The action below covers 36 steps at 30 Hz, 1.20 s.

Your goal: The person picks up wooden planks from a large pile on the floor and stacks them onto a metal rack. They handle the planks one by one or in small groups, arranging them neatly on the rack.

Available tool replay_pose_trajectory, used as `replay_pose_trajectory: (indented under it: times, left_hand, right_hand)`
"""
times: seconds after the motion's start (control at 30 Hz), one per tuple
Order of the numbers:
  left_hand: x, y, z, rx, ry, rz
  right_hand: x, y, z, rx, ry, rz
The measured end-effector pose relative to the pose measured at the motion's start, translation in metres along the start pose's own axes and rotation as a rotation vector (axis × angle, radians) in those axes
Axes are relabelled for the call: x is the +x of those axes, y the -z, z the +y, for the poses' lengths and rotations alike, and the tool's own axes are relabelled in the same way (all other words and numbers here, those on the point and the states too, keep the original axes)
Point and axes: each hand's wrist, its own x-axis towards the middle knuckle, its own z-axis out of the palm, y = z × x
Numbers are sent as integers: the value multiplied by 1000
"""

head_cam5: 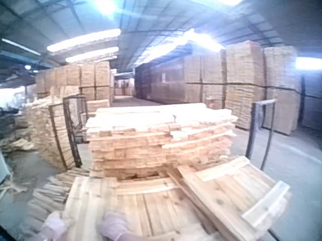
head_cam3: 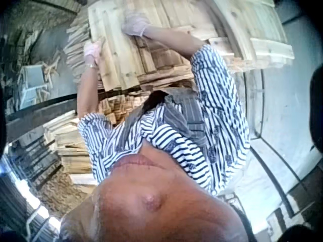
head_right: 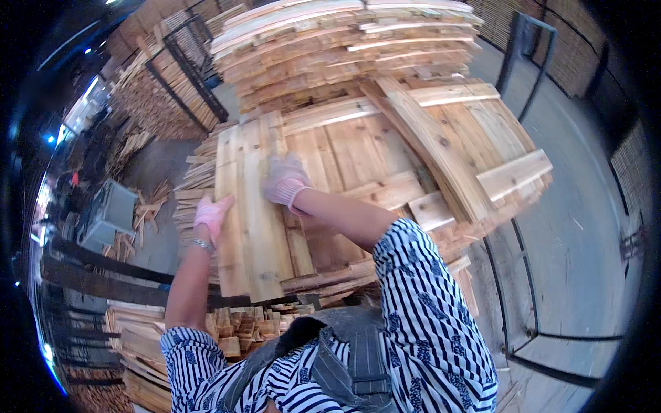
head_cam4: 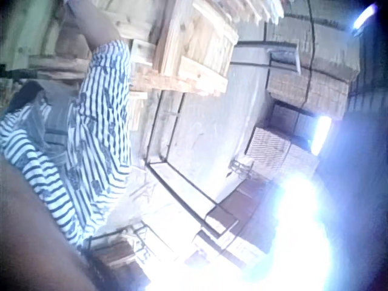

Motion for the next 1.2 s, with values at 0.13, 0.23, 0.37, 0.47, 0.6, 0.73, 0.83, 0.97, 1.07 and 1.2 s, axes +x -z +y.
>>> replay_pose_trajectory:
  times: [0.13,0.23,0.37,0.47,0.6,0.73,0.83,0.97,1.07,1.2]
  left_hand:
    - [8,7,-24,-58,-76,-78]
    - [33,5,-12,-142,-83,-158]
    - [44,1,-1,-269,-58,-251]
    - [42,-6,11,-218,-45,-238]
    - [48,-5,0,-200,-40,-176]
    - [66,-9,-18,-111,-63,-103]
    - [51,-20,2,-181,-48,-140]
    - [65,-20,-18,-265,-72,-112]
    - [64,-21,-7,-36,-159,28]
    - [67,-23,-16,-98,-138,-22]
  right_hand:
    - [1,42,26,-106,170,-23]
    - [-33,151,79,-409,211,291]
    - [-77,209,215,-502,-404,187]
    - [-74,205,233,-376,-456,174]
    - [-79,206,217,-358,-411,163]
    - [-73,203,203,-346,-318,171]
    - [-88,187,164,-151,-239,76]
    - [-83,108,55,-108,-148,-66]
    - [-50,40,20,-342,-154,106]
    - [-46,51,32,-503,37,36]
